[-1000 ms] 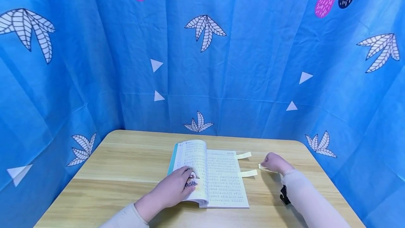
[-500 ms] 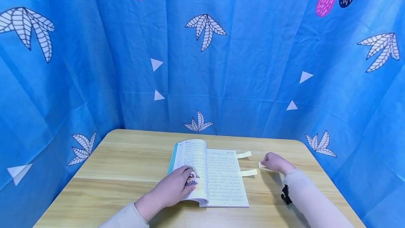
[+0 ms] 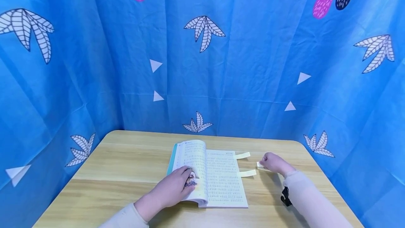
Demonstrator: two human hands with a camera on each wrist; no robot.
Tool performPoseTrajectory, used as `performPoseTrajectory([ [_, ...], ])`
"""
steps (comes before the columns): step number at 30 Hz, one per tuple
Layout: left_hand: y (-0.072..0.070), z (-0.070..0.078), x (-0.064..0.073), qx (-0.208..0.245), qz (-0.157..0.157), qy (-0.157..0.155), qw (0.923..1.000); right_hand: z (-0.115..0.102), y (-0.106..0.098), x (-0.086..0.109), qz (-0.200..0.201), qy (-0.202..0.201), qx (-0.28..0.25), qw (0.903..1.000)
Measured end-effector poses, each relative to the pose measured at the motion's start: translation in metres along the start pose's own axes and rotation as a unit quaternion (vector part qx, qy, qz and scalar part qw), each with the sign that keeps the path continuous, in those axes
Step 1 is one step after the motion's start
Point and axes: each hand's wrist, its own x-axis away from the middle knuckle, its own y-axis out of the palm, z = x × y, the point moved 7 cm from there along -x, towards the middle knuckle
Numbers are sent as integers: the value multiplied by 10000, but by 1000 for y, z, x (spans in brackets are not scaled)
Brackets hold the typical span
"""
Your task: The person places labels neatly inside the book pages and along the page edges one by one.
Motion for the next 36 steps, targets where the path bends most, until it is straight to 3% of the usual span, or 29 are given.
performPoseTrajectory([
  [6,2,0,0,4,-21,-12,10000,-3,1,4,160,-191,-189,9995],
  [17,3,-2,0,6,21,23,10000,-12,-7,6,557,-521,79,9971],
  [36,2,-2,-1,-78,0,-7,10000,-21,-12,13,718,-704,270,9946],
])
